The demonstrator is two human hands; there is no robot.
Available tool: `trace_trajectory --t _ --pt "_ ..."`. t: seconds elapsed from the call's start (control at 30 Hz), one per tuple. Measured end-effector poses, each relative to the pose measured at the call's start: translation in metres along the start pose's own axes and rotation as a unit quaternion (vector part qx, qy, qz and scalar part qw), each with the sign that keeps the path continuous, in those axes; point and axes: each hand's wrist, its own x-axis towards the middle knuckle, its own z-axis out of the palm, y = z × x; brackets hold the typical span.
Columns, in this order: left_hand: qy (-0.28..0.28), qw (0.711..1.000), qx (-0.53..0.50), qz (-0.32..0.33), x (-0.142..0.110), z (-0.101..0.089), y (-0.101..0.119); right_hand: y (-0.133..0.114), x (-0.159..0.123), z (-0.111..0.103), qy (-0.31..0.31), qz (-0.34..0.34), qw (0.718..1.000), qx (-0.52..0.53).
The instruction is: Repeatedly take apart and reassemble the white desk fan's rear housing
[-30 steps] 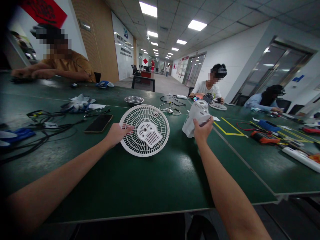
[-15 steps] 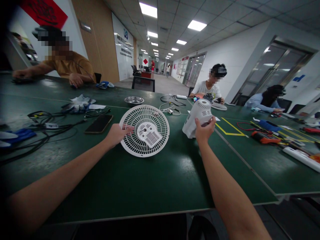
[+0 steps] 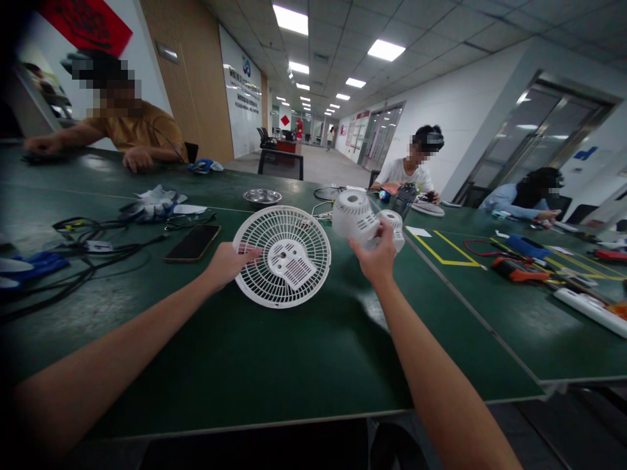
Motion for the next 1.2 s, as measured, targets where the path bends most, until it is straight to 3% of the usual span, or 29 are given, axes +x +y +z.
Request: trace_trajectory --t 0.2,0.4,0.57,0.67,0.77,0.83,0.9,0.97,1.03,1.13,1.2 --pt "-0.001 1.000 -0.001 -0.016 0.000 0.000 0.001 0.003 -0.026 0.028 -0.177 0.070 0.982 -0.001" --pt "-0.005 1.000 -0.005 -0.016 -0.004 0.001 0.006 0.018 -0.036 0.040 -0.273 0.109 0.953 -0.074" --pt "-0.001 0.999 -0.003 -0.032 -0.005 0.001 0.008 0.019 -0.038 0.044 -0.305 0.104 0.939 -0.122" --pt "-0.004 1.000 -0.002 -0.021 -0.004 0.000 0.006 0.015 -0.034 0.042 -0.278 0.086 0.950 -0.116" --pt "-0.006 1.000 -0.006 -0.005 -0.002 0.001 0.003 0.006 -0.028 0.037 -0.219 0.063 0.973 -0.037" --pt "-0.001 1.000 -0.015 -0.002 -0.001 0.002 0.001 -0.002 -0.026 0.034 -0.213 0.110 0.968 0.077" --pt "0.006 1.000 -0.029 -0.005 -0.001 0.003 0.000 -0.012 -0.028 0.033 -0.267 0.215 0.912 0.227" --pt "0.016 0.999 -0.036 -0.005 -0.002 0.004 0.000 -0.023 -0.035 0.034 -0.343 0.296 0.826 0.334" --pt "0.023 0.999 -0.024 0.016 -0.005 0.004 0.003 -0.037 -0.045 0.033 -0.405 0.323 0.768 0.376" --pt "0.022 0.997 0.015 0.075 -0.012 0.002 0.012 -0.058 -0.059 0.030 -0.490 0.383 0.632 0.462" --pt "0.019 0.994 0.032 0.105 -0.016 0.000 0.017 -0.070 -0.065 0.028 -0.510 0.406 0.576 0.493"
